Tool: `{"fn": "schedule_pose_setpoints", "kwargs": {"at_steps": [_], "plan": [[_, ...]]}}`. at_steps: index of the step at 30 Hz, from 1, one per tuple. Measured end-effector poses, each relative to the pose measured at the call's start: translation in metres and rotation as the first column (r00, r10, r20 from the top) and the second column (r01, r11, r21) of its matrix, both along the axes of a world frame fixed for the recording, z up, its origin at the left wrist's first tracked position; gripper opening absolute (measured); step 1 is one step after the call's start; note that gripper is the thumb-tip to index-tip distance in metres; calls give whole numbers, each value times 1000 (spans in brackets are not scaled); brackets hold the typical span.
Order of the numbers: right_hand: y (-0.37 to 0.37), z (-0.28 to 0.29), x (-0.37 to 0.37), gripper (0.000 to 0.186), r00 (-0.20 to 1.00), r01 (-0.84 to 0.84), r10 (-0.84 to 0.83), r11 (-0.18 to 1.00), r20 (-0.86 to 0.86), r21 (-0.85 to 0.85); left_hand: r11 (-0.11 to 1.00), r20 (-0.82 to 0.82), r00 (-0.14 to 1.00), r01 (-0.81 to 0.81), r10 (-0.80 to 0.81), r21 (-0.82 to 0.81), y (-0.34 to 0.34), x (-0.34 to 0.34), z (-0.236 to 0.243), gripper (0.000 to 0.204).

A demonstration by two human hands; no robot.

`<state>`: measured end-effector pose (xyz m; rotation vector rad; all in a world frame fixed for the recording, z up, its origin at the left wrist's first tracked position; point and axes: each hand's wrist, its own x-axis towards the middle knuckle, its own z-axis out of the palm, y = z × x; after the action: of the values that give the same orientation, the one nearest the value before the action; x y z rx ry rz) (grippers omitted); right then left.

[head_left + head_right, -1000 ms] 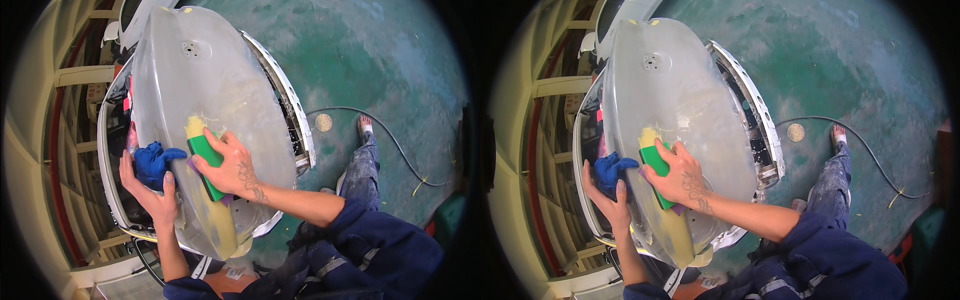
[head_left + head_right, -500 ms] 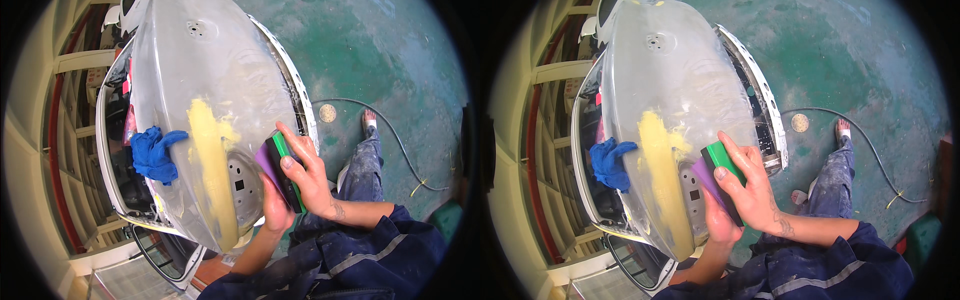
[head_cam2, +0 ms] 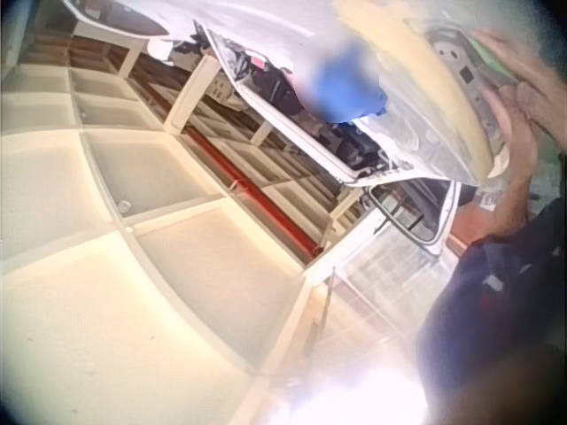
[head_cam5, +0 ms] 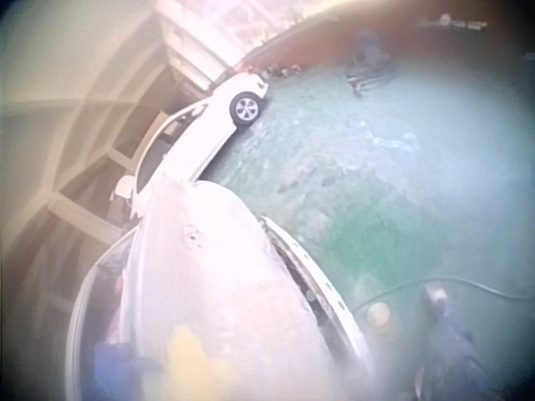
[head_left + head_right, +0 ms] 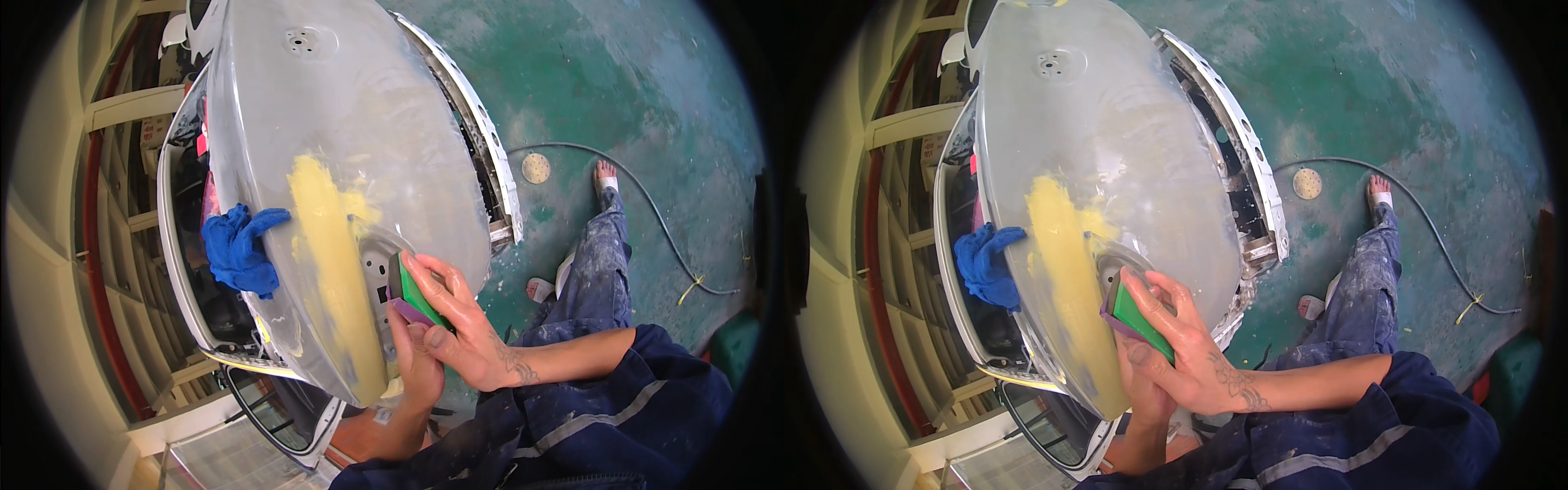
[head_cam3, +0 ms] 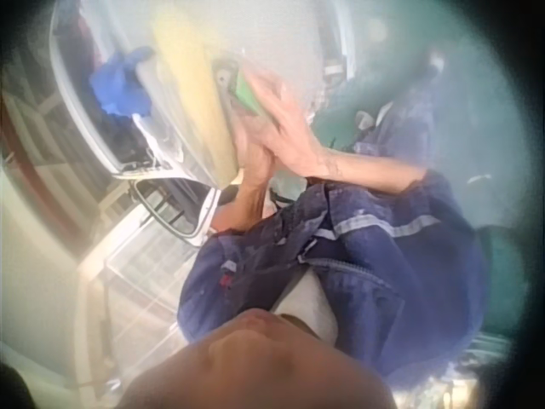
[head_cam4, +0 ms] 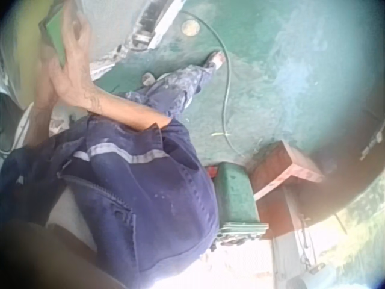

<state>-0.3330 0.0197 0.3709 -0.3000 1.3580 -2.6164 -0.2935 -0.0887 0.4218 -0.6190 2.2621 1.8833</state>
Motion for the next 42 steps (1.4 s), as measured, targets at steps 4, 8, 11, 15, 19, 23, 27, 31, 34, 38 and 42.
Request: {"fn": "schedule_pose_setpoints", "kwargs": {"at_steps": [4,8,11,15,19,23,27,31,34,38,42], "plan": [[-6,0,9,71,996,-25,29,999,-83,39,991,5,998,70,-70,-114,-30,-2,44,83],[-52,7,-31,75,965,254,-261,958,34,134,778,-253,948,-9,-194,-628,-46,33,73,76],[-83,19,-60,78,942,292,-317,937,113,192,463,-380,922,-307,-71,-831,-78,76,59,68],[-109,8,0,82,907,422,-399,848,-137,319,304,-376,796,-549,475,-778,-83,130,35,64],[-110,18,-40,78,885,462,-455,832,-100,307,496,-380,660,-745,649,-446,-102,164,7,61],[-106,32,-93,75,867,448,-493,837,76,315,715,-190,723,-688,664,-121,-89,164,9,80],[-114,27,-27,76,861,495,-507,829,-22,263,781,-171,787,-613,592,-118,-88,161,21,74],[-100,36,-58,74,903,397,-429,841,7,368,808,-182,810,-580,558,-106,-84,153,25,68],[-106,39,-105,72,861,446,-503,819,78,361,788,-197,788,-608,583,-99,-81,156,26,65],[-114,32,-61,67,854,474,-508,849,111,234,773,-211,776,-624,595,-115,-80,156,25,65],[-111,31,-94,65,872,438,-475,865,120,243,759,-219,754,-646,619,-83,-83,153,24,63]]}}
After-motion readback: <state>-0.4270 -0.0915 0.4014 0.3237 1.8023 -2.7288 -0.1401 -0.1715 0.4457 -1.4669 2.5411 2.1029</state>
